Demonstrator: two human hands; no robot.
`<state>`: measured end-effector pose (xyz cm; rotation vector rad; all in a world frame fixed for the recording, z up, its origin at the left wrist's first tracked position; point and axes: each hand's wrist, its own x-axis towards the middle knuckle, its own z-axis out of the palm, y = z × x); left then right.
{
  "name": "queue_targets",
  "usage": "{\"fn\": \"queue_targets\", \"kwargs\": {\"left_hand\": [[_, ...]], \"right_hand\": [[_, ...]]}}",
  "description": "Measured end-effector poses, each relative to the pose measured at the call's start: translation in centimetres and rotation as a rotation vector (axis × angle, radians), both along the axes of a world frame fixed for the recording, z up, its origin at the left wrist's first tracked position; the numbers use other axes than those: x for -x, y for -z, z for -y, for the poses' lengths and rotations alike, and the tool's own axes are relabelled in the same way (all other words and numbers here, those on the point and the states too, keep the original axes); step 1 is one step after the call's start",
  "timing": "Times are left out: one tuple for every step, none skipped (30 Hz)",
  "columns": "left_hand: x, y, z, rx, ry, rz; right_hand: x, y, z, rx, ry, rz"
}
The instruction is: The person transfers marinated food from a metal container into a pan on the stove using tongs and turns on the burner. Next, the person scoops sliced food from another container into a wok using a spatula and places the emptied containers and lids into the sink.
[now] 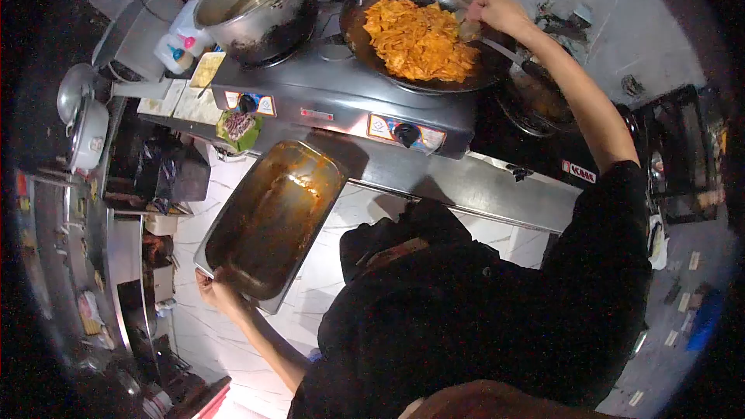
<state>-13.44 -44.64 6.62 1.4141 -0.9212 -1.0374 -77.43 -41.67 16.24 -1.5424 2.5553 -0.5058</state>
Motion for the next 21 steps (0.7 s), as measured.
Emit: {"fn": "queue_targets", "kwargs": {"left_hand": [[-0.1, 0.3, -0.1, 0.005, -0.003, -0.009], [-0.2, 0.7, -0.2, 0.009, -0.006, -0.019], [0.2, 0.5, 0.0, -0.005, -0.026, 0.001], [0.5, 0.4, 0.1, -0.020, -0.045, 0.020], [0.9, 0.1, -0.1, -0.067, -0.089, 0.027], [2.5, -1.8, -0.3, -0.031, -0.095, 0.121], [2.1, -2.4, -0.4, -0.176, -0.098, 0.132], [1.4, -0.9, 0.2, -0.025, -0.126, 0.149], [0.8, 0.4, 1.4, 0.127, -0.122, 0.174], [0.8, 0.1, 1.5, 0.067, -0.140, 0.112], [1.0, 0.1, 1.7, 0.008, -0.145, 0.047], [0.8, 0.9, 1.3, 0.032, -0.144, 0.021], [0.5, 1.7, 1.4, 0.057, -0.136, -0.003], [0.3, 2.5, 1.5, 0.079, -0.152, -0.023], [0.2, 3.0, 1.5, 0.075, -0.174, -0.041], [-0.2, 3.5, 1.0, 0.083, -0.176, -0.033], [-0.6, 4.7, 0.8, 0.092, -0.182, -0.025], [-0.4, 4.7, 0.5, 0.078, -0.211, -0.027], [0.1, 4.4, 0.0, 0.059, -0.242, -0.032], [0.5, 3.5, -0.2, 0.066, -0.263, -0.058], [0.0, 4.2, -0.4, 0.056, -0.277, -0.059]], "right_hand": [[-1.0, -1.3, -0.3, -0.079, -0.012, -0.072], [-2.3, -2.6, -0.5, -0.154, -0.035, -0.144], [-3.1, -3.0, 0.2, -0.221, -0.075, -0.215], [-1.2, -1.1, 0.5, -0.034, -0.131, -0.286], [-3.2, -3.1, 1.2, -0.152, -0.140, -0.194], [-3.7, -3.2, 2.4, -0.152, -0.199, -0.225], [-8.0, -5.5, 2.9, -0.181, -0.195, -0.146], [-9.0, -4.8, 4.6, -0.160, -0.344, -0.049], [-9.6, -4.7, 6.4, -0.147, -0.463, 0.045], [-13.7, -5.6, 7.2, -0.200, -0.542, 0.077], [-18.8, -6.8, 8.2, -0.257, -0.607, 0.107], [-22.8, -7.0, 8.9, -0.251, -0.778, 0.060], [-25.2, -5.5, 10.9, -0.239, -0.852, 0.050], [-28.8, -5.2, 13.4, -0.296, -0.911, 0.036], [-32.6, -5.1, 15.7, -0.156, -1.102, 0.131], [-35.8, -4.4, 19.0, 0.081, -1.170, 0.113], [-40.2, -5.8, 21.7, 0.168, -1.129, 0.048], [-43.9, -4.5, 28.1, 0.328, -1.096, 0.075], [-47.9, -4.8, 31.6, 0.609, -1.129, 0.158], [-51.4, -6.2, 33.7, 0.405, -1.000, 0.296], [-54.3, -6.4, 35.0, 0.530, -0.912, 0.188]]}}
